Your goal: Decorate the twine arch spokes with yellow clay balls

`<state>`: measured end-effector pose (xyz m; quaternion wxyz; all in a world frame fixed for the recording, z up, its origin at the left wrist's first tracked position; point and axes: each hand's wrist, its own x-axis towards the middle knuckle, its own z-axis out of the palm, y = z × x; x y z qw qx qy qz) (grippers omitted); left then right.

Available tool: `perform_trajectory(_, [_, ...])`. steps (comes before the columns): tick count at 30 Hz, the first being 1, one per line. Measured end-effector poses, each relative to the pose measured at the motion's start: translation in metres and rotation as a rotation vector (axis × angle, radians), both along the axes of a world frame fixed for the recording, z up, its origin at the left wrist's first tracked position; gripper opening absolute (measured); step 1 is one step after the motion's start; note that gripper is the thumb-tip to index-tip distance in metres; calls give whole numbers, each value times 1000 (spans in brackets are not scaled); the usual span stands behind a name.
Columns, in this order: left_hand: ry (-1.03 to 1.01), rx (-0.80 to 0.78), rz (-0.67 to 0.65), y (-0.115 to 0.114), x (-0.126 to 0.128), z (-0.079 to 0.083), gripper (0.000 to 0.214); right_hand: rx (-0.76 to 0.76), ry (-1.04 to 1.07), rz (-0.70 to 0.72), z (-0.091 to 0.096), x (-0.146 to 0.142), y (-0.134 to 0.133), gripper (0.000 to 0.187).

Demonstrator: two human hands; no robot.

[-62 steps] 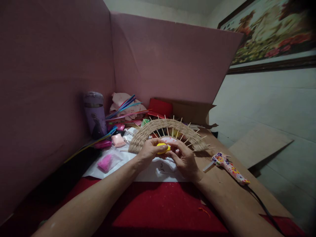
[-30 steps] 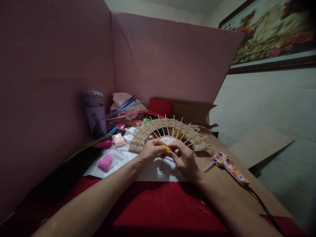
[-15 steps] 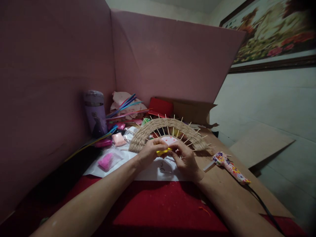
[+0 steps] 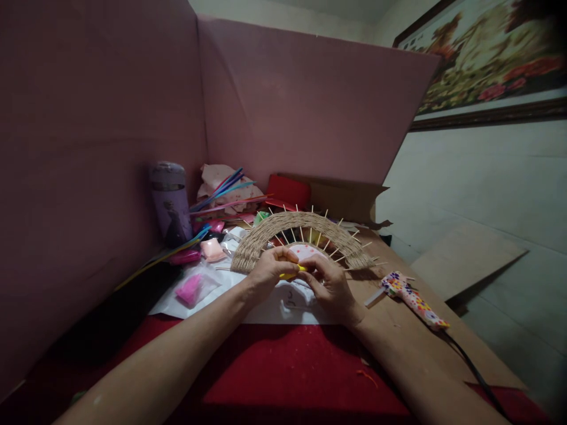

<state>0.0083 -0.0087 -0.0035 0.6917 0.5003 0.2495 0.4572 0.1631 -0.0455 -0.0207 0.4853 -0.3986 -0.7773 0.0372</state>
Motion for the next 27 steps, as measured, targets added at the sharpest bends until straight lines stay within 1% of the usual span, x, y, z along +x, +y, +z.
perform_trajectory(6, [13, 2, -23, 1, 0, -1, 16, -31, 14, 37, 0, -1, -1, 3])
perform_trajectory(8, [-2, 4, -27, 1, 0, 0, 15, -61, 66, 23, 1, -2, -1, 4])
perform_trajectory(9, [-17, 1, -28, 1, 0, 1, 15, -93, 124, 18, 1, -2, -1, 7])
perform_trajectory(11, [-60, -11, -30, 0, -1, 3, 15, -195, 307, 22, 0, -1, 1, 12])
perform_trajectory(14, [-103, -42, -34, 0, -3, 6, 15, -356, 610, 69, 0, 2, 7, 23])
perform_trajectory(16, [-97, -48, -30, 1, -4, 6, 18, -434, 727, 111, 0, 2, 10, 29])
perform_trajectory(21, [-36, -4, -4, 3, -2, 3, 22, -563, 820, 237, 0, 1, 11, 29])
perform_trajectory(24, [-22, -1, 7, 2, -1, 3, 21, -609, 900, 280, 2, 2, 12, 26])
perform_trajectory(27, [-6, 0, 6, 0, -1, 5, 19, -640, 962, 314, 2, 3, 12, 29])
